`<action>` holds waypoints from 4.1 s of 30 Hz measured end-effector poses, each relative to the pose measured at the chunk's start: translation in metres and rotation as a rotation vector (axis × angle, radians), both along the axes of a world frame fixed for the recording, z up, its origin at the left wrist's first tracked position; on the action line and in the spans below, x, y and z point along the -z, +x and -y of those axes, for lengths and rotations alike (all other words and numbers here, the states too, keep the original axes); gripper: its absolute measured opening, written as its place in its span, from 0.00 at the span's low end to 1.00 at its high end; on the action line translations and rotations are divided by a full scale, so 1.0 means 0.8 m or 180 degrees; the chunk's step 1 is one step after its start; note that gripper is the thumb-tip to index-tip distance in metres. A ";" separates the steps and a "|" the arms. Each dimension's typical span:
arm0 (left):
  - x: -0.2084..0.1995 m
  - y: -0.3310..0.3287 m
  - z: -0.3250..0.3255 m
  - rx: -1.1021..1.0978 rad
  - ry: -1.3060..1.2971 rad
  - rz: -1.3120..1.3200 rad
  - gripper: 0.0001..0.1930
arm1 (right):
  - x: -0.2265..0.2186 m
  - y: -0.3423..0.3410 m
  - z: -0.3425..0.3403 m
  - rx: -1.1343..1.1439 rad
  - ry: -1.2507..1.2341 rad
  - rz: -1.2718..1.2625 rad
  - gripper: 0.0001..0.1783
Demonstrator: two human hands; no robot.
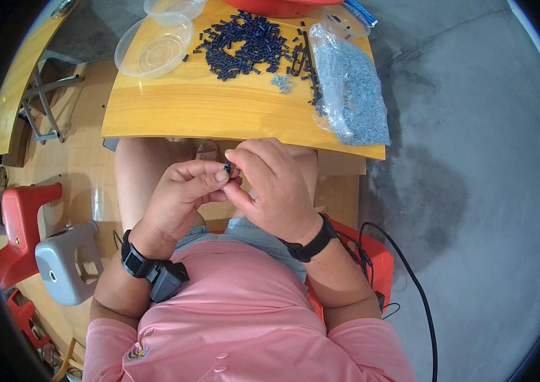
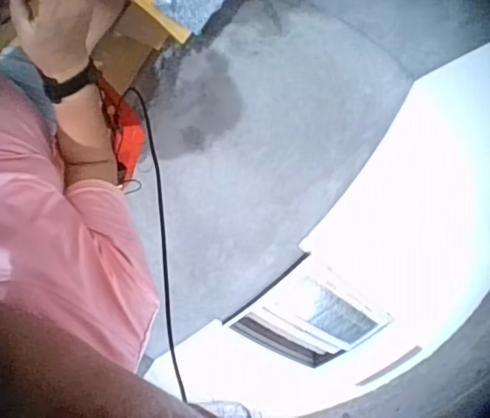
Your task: Assembling small blue plastic components by hand at a workbench.
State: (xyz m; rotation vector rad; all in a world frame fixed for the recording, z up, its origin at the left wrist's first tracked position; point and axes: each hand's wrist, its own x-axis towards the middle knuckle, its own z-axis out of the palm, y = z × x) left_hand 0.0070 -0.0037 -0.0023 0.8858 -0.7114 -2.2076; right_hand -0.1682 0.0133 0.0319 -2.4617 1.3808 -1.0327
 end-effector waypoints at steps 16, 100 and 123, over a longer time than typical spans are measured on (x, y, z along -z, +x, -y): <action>-0.003 -0.005 -0.011 -0.0328 -0.0775 0.0544 0.09 | -0.001 -0.002 0.001 0.0022 -0.0108 -0.0438 0.22; -0.007 -0.004 -0.010 -0.0318 -0.1366 0.0955 0.07 | -0.009 0.005 0.007 -0.0155 -0.0119 -0.0689 0.18; -0.015 0.001 -0.008 -0.0021 -0.1383 0.0500 0.08 | 0.001 -0.019 0.002 -0.0344 0.1361 0.1635 0.05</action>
